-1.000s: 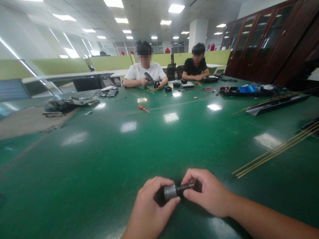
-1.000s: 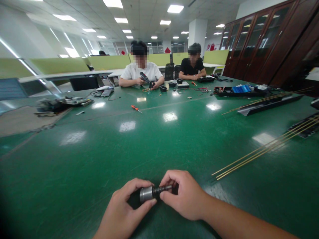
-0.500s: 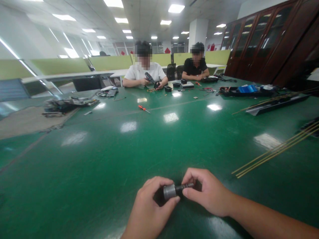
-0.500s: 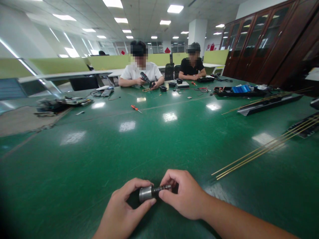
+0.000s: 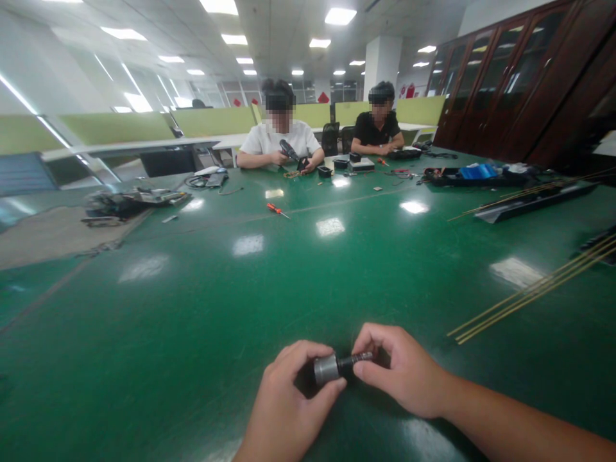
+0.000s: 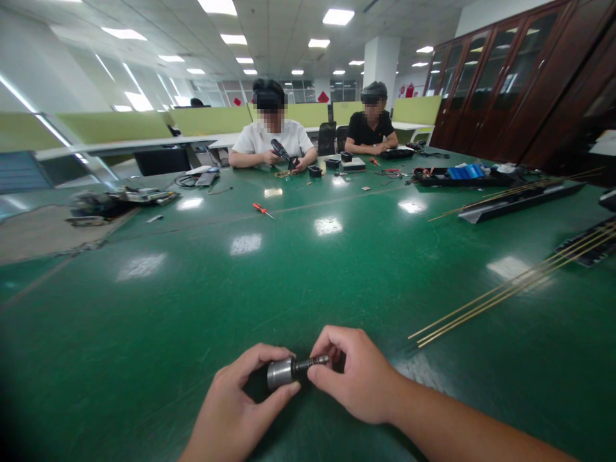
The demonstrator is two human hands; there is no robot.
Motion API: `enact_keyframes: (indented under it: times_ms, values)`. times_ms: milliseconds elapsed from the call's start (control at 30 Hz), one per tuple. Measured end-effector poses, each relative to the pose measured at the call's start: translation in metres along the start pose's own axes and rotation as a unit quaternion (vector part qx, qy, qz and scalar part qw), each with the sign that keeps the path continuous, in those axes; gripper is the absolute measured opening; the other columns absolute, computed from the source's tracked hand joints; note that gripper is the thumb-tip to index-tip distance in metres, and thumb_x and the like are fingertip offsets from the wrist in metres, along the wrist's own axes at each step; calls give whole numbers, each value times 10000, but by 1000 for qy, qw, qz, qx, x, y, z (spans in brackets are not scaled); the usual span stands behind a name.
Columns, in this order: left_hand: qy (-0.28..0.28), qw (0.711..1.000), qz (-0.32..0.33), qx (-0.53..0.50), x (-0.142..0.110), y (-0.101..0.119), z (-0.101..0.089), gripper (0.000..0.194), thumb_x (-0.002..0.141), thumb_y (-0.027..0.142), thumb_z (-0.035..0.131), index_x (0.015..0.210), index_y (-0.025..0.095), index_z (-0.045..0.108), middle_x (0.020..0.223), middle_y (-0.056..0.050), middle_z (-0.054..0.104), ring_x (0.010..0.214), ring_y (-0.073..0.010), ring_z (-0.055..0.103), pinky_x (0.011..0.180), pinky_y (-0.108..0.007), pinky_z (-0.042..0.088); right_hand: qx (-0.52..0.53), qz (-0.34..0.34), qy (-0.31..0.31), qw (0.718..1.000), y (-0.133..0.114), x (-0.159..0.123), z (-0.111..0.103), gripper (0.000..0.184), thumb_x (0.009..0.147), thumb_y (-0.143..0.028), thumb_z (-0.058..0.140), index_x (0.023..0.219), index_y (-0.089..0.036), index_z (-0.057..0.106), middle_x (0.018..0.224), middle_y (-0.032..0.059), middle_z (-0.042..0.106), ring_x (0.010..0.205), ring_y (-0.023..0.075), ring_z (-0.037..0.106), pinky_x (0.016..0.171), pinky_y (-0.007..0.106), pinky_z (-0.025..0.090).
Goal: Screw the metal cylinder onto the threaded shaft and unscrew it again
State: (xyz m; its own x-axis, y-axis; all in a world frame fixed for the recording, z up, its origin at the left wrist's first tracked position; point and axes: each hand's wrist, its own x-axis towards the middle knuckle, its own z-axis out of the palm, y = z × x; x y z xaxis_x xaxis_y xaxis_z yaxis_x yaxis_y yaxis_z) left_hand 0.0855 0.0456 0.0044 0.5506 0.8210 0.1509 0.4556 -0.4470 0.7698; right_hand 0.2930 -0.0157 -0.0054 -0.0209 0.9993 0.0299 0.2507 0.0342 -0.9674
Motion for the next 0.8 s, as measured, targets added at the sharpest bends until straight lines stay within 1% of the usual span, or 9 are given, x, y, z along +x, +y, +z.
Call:
enact_keyframes:
  times_ms: [133, 500, 700, 800]
  values:
    - [4, 1000, -6, 2, 0, -1, -1, 192, 761, 221, 754, 937, 258, 688, 924, 5, 749, 872, -234, 707, 804, -347, 513, 5, 0, -3, 1000, 0, 0, 0, 67, 787, -206, 681, 822, -178, 631, 728, -17, 614, 678, 142, 549, 657, 261, 410]
    - [3, 1000, -12, -1, 1, -1, -1, 170, 768, 253, 746, 929, 256, 690, 912, 3, 751, 856, -234, 706, 796, -347, 510, 18, 5, 11, 1000, 2, 1, 1, 80, 799, -250, 674, 802, -185, 628, 719, -11, 608, 688, 156, 547, 673, 281, 402]
    - [12, 1000, -20, 3, -1, -3, -3, 187, 757, 262, 752, 937, 254, 698, 925, -9, 754, 875, -244, 704, 803, -350, 513, 18, 13, 23, 1000, 6, 0, 1, 95, 798, -264, 673, 797, -184, 621, 691, -18, 573, 669, 156, 523, 656, 286, 391]
    - [14, 1000, -13, 0, -1, -4, -2, 186, 756, 266, 756, 932, 256, 696, 921, -3, 753, 863, -238, 706, 798, -343, 516, 17, 13, 26, 999, 6, 1, 0, 95, 794, -265, 671, 799, -181, 625, 679, -21, 565, 664, 156, 518, 651, 287, 384]
